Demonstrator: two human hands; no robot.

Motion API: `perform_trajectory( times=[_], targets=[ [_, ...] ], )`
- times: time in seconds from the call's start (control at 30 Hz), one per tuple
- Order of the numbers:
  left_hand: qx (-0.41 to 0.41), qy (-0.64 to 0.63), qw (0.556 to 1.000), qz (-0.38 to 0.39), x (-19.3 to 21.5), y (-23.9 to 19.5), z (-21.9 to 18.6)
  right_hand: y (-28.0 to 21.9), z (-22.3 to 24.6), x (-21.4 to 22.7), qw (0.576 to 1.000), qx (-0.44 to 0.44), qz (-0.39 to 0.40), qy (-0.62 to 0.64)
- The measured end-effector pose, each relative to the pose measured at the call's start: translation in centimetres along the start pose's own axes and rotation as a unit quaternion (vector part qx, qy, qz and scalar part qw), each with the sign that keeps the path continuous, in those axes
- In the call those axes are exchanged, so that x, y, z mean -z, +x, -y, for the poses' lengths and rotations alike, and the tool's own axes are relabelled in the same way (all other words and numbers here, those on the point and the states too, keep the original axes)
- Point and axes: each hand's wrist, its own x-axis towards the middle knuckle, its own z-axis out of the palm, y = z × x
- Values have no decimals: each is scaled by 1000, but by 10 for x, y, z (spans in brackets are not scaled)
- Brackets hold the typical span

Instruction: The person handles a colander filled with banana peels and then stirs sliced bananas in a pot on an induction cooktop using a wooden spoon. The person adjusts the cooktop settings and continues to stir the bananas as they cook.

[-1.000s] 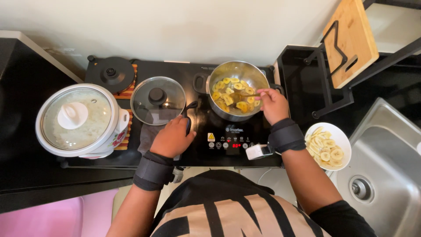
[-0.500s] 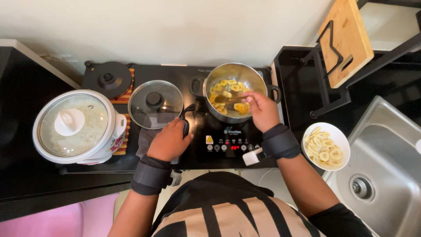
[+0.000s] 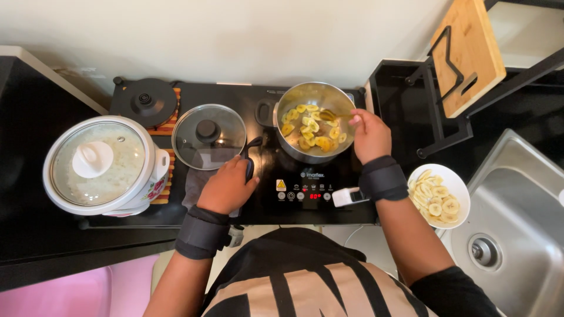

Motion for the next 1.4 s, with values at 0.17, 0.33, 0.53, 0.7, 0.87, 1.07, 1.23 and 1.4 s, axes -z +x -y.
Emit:
perform_trajectory(
  times=[0.17,0.33,0.53,0.7,0.87,1.07,1.23,1.4],
  targets=[
    [-15,8,1000,-16,-4,1,2,9,-31,-18,999,-49,10,5],
    [-15,2,1000,-19,-4,0,-1,13,-41,-30,995,-68,39,59],
    [-36,10,999,-26,-4,2,0,10,-33,-27,973,-101,128,161],
    [-38,13,999,-9,-1,6,-2,-1,-22,-14,966,-98,169,169],
    [-51,10,999,-15,0,4,-7,-10,-3,3,965,-80,199,152],
    [-46,10,999,-13,-4,1,-4,5,0,5,995,-39,74,62],
    [-24,16,1000,-3,0,-4,-4,19,-10,-13,997,49,61,-9],
    [-12,7,1000,-16,3,-10,-1,20,-4,-16,990,79,88,-80]
  ],
)
